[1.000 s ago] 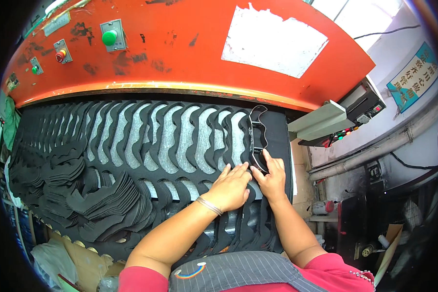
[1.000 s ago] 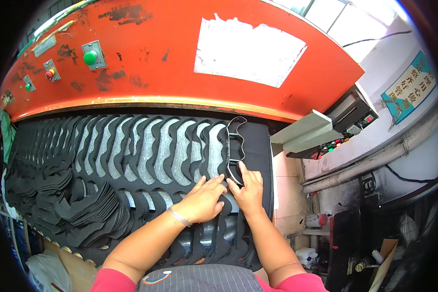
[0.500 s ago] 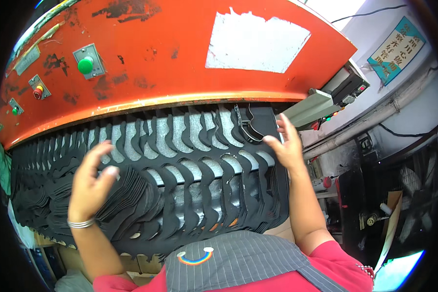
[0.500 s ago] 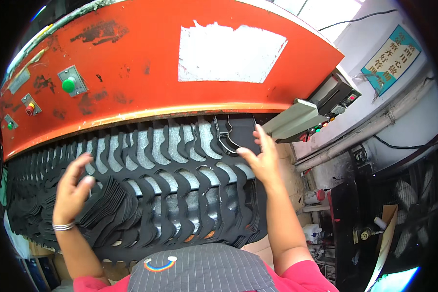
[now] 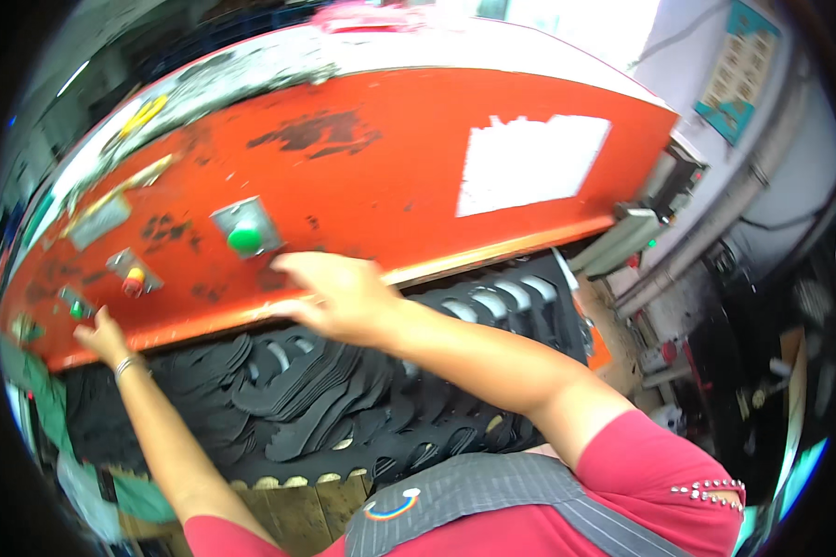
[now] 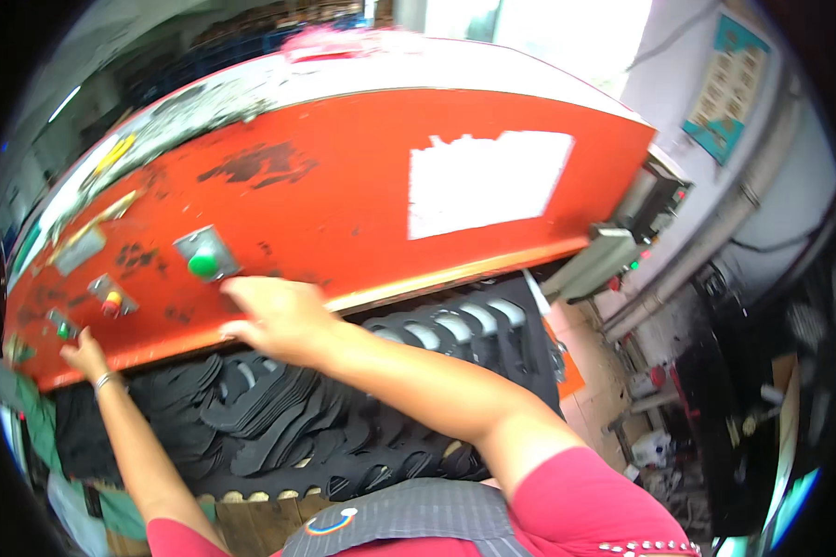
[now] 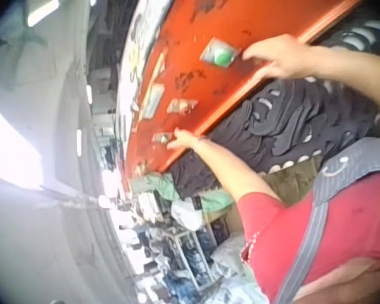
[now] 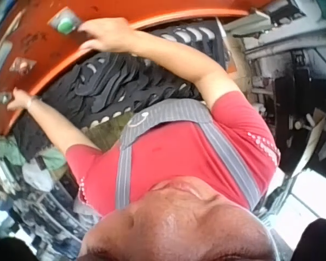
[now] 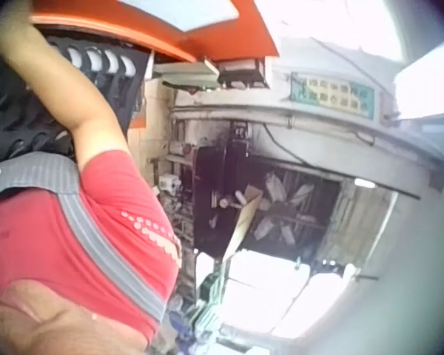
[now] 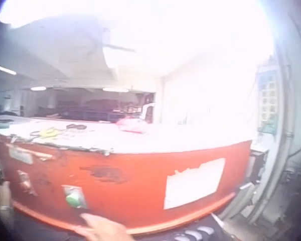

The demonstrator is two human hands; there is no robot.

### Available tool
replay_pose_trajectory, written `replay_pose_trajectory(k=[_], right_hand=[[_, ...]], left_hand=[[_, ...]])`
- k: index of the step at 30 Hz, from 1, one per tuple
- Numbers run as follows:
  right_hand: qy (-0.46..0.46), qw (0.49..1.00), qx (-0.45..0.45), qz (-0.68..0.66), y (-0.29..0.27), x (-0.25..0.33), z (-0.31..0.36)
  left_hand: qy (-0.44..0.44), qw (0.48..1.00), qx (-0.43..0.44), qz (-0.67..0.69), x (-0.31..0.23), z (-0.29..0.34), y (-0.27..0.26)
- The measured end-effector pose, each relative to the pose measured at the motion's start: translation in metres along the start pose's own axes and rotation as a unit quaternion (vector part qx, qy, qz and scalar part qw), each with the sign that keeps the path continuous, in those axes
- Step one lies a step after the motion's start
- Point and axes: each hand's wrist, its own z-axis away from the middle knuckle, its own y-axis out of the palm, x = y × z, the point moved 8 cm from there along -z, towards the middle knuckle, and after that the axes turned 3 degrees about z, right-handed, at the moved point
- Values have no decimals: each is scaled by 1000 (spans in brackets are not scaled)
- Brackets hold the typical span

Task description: Using a hydraulic press and metal dies to cut out specific shapes from layers of shoe material.

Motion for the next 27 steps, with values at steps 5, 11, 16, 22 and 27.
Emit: replay_pose_trajectory(k=[5, 11, 16, 22, 27], right_hand=[[25, 991, 2, 128, 42, -7, -73], [57, 988, 146, -11, 23, -13, 8], [209, 853, 479, 24, 8, -23, 137], [274, 811, 515, 41, -37, -17, 216], [223, 890, 394, 53, -45, -14, 221]], left_hand=[[141, 966, 119, -182, -14, -56, 0], [71, 945, 313, 69, -61, 86, 7], [102, 882, 450, 99, -203, 317, 6], [304, 697, 645, 79, -290, 536, 28], [403, 672, 610, -118, -269, 580, 30]])
